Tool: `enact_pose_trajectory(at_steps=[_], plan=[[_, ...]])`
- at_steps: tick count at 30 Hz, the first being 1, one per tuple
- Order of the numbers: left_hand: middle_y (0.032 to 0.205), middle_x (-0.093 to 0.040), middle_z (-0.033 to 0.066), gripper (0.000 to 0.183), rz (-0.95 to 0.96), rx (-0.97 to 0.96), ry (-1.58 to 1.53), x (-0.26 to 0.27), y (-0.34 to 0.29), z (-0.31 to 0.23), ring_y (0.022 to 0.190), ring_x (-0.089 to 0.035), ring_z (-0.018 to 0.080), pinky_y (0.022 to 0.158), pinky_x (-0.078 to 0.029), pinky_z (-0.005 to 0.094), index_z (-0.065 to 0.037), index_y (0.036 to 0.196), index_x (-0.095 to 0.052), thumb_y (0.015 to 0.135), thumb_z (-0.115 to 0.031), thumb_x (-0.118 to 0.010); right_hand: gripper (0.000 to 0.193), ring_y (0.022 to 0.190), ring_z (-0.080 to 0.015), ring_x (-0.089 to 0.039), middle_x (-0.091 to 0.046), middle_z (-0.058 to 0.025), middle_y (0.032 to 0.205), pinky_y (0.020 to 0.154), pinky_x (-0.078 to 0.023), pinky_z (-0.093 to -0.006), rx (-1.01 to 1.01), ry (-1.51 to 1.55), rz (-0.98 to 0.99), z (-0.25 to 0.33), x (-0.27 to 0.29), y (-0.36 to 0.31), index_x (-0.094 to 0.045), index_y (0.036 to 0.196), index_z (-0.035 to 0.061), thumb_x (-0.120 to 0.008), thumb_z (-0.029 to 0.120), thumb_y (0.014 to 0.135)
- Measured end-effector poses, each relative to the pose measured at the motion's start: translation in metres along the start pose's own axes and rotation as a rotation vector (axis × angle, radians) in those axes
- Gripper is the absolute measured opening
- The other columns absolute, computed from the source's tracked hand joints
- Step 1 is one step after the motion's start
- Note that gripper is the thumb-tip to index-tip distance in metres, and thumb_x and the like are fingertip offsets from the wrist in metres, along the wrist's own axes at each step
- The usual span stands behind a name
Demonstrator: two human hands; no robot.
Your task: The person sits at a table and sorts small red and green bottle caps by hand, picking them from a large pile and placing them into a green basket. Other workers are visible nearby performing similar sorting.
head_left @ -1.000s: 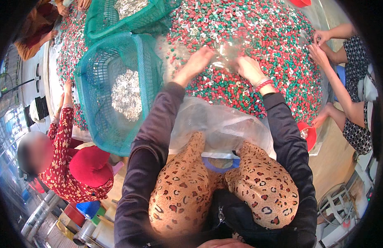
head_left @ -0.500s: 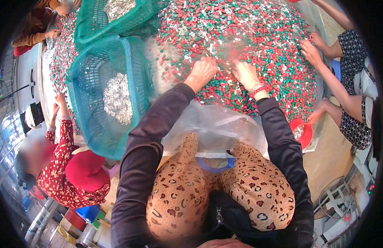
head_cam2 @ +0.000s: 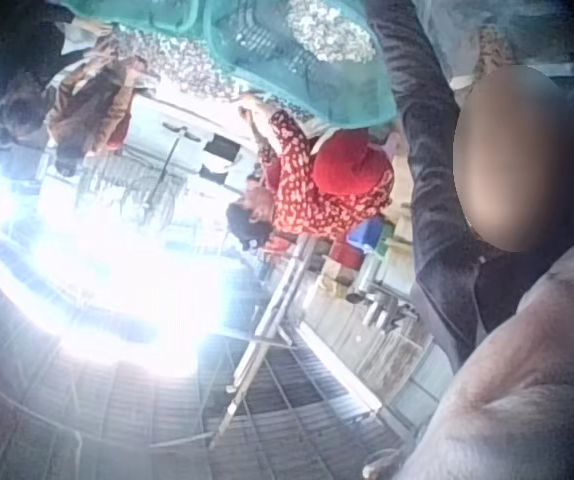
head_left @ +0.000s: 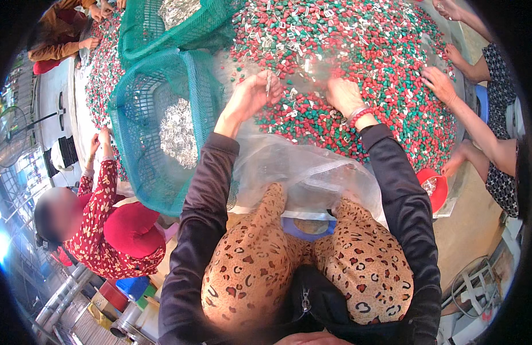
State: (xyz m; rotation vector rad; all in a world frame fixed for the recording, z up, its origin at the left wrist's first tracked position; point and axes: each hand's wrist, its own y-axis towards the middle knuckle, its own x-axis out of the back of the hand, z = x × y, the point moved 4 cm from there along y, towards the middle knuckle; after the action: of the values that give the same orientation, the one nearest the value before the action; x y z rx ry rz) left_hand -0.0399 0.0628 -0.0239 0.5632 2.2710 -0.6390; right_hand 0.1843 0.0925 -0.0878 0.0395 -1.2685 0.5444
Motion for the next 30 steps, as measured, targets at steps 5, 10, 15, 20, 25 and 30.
enact_pose_trajectory(at_steps=[5,10,15,20,25,30], plan=[[0.086,-0.052,0.0057,0.024,-0.262,0.086,0.100,0.015,0.006,0.017,0.080,-0.051,0.0143,0.068,-0.045,0.0281,-0.004,0.088,-0.051,0.095,-0.026,-0.049,0.014,0.053,-0.0149,-0.054,-0.057,-0.0017,0.062,0.049,-0.042,-0.0324,-0.077,0.878,-0.109,-0.020,0.031,-0.011,-0.064,0.080,0.0039,-0.061,0.017,0.083],[0.103,-0.065,0.0141,0.031,-0.346,0.320,0.339,0.028,0.004,0.029,0.098,-0.065,0.0259,0.081,-0.055,0.0383,0.002,0.117,-0.051,0.098,-0.023,-0.052,0.014,0.050,-0.0056,-0.028,-0.029,0.0044,0.062,0.040,-0.023,-0.0194,0.017,2.363,0.292,-0.018,0.042,-0.051,-0.047,0.078,0.0079,-0.054,0.012,0.090],[0.104,-0.063,0.0165,0.035,-0.273,0.320,0.034,0.020,-0.001,0.035,0.104,-0.064,0.0347,0.088,-0.054,0.0463,0.002,0.122,-0.048,0.096,-0.020,-0.056,0.025,0.057,-0.0098,-0.033,-0.032,-0.0004,0.064,0.046,-0.030,-0.0228,0.147,2.573,0.271,-0.004,0.054,-0.068,-0.036,0.070,0.0077,-0.054,0.013,0.087],[0.104,-0.062,0.0117,0.023,-0.276,0.204,-0.085,0.016,-0.001,0.020,0.094,-0.065,0.0269,0.085,-0.055,0.0413,-0.001,0.112,-0.055,0.097,-0.019,-0.055,0.012,0.068,-0.0145,-0.040,-0.038,-0.0026,0.073,0.054,-0.035,-0.0265,-0.174,2.558,0.356,0.020,0.026,-0.061,-0.056,0.092,0.0015,-0.050,0.011,0.087],[0.079,-0.060,0.0000,0.035,-0.466,0.146,0.748,0.024,-0.004,0.010,0.074,-0.060,0.0148,0.069,-0.050,0.0304,-0.002,0.102,-0.065,0.090,-0.035,-0.066,0.016,0.051,-0.0106,-0.036,-0.038,0.0043,0.062,0.048,-0.035,-0.0260,-0.290,2.177,0.491,0.015,0.001,-0.062,-0.059,0.099,0.0029,-0.050,0.015,0.094],[0.081,-0.070,0.0135,0.029,-0.445,0.212,1.499,0.025,-0.007,0.039,0.080,-0.068,0.0247,0.073,-0.051,0.0386,-0.010,0.089,-0.075,0.080,-0.037,-0.072,0.017,0.054,-0.0160,-0.058,-0.061,-0.0047,0.064,0.052,-0.045,-0.0321,0.016,0.935,0.083,0.043,-0.009,-0.084,-0.061,0.086,0.0065,-0.060,0.023,0.089]])
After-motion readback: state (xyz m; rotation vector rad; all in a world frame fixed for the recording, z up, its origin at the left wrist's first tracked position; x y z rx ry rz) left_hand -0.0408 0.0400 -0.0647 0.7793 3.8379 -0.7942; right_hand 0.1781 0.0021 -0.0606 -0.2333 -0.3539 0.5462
